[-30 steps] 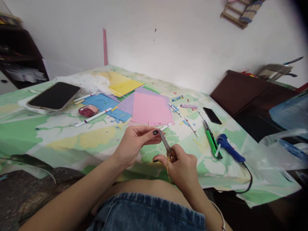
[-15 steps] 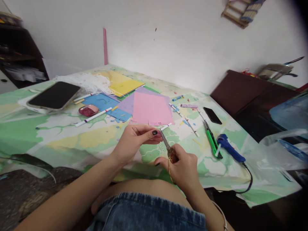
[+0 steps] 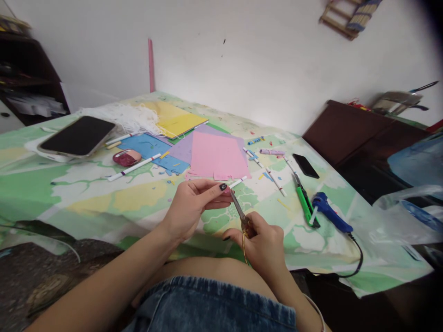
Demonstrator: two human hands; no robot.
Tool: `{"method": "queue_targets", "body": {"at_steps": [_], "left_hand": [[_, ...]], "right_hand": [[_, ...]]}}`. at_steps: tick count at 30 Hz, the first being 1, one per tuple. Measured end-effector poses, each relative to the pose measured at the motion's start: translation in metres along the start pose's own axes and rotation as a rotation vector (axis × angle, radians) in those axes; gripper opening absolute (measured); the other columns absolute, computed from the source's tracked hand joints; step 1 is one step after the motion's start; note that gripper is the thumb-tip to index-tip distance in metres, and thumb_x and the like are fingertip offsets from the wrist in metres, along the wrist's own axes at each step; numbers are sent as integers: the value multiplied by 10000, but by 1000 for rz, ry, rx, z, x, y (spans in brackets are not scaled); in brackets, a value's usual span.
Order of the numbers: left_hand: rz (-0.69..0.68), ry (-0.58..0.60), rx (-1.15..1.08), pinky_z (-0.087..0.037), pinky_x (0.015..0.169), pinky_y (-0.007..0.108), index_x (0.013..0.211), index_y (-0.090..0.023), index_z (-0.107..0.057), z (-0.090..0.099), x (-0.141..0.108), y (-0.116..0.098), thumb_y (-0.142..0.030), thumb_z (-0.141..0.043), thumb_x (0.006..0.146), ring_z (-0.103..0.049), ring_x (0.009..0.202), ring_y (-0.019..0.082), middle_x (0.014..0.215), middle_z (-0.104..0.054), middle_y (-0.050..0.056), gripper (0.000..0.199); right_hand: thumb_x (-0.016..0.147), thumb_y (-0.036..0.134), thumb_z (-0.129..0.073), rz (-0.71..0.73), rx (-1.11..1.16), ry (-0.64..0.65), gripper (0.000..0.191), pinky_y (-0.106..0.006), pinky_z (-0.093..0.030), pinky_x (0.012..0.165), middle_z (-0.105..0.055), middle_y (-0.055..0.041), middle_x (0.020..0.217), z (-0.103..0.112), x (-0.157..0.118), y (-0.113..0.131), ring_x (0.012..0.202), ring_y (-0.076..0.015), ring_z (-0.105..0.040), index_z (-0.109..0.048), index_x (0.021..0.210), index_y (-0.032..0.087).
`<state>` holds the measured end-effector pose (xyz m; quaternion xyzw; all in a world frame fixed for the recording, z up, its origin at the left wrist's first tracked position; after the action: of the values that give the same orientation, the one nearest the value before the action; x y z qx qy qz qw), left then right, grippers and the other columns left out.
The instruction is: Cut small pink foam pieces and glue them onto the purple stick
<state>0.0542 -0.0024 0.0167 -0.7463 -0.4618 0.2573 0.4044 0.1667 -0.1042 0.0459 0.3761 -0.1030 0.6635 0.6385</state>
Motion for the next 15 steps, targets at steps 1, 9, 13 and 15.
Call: {"method": "queue_targets", "body": {"at_steps": [1, 9, 13, 15], "left_hand": [[-1, -1, 1, -590, 731, 297, 750, -133, -732, 0, 0, 0, -231, -747, 715, -708, 681, 164, 757, -749, 52, 105], [-7, -9, 17, -580, 757, 315, 744, -131, -733, 2, 1, 4, -240, -758, 700, -700, 688, 163, 755, -745, 58, 119], [-17, 0, -5, -584, 736, 285, 735, -136, -734, 1, 0, 3, -229, -754, 709, -696, 680, 147, 742, -741, 43, 99], [-19, 3, -9, -585, 734, 280, 733, -136, -734, 1, 0, 2, -226, -752, 713, -696, 682, 145, 743, -741, 42, 95]], "right_hand": [[795, 692, -490, 2, 0, 0, 536, -202, -275, 387, -435, 81, 397, 0, 0, 1, 327, -57, -369, -455, 598, 195], [796, 683, -504, 16, -47, -13, 532, -210, -269, 389, -453, 76, 395, -1, 0, 1, 317, -61, -372, -467, 593, 193], [814, 658, -505, 27, -65, -9, 514, -211, -272, 392, -469, 70, 409, -2, 1, 3, 325, -65, -385, -474, 601, 191], [827, 635, -507, 29, -71, -11, 499, -212, -267, 391, -472, 69, 410, -2, 2, 3, 325, -67, -385, -473, 598, 192]]}}
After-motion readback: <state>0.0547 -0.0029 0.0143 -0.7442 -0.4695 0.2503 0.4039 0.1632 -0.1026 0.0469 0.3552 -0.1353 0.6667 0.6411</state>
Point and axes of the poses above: each hand's wrist, its own x-axis towards the middle knuckle, its own z-axis out of the back of the hand, y = z × x, the point moved 8 cm from there along x, towards the middle knuckle
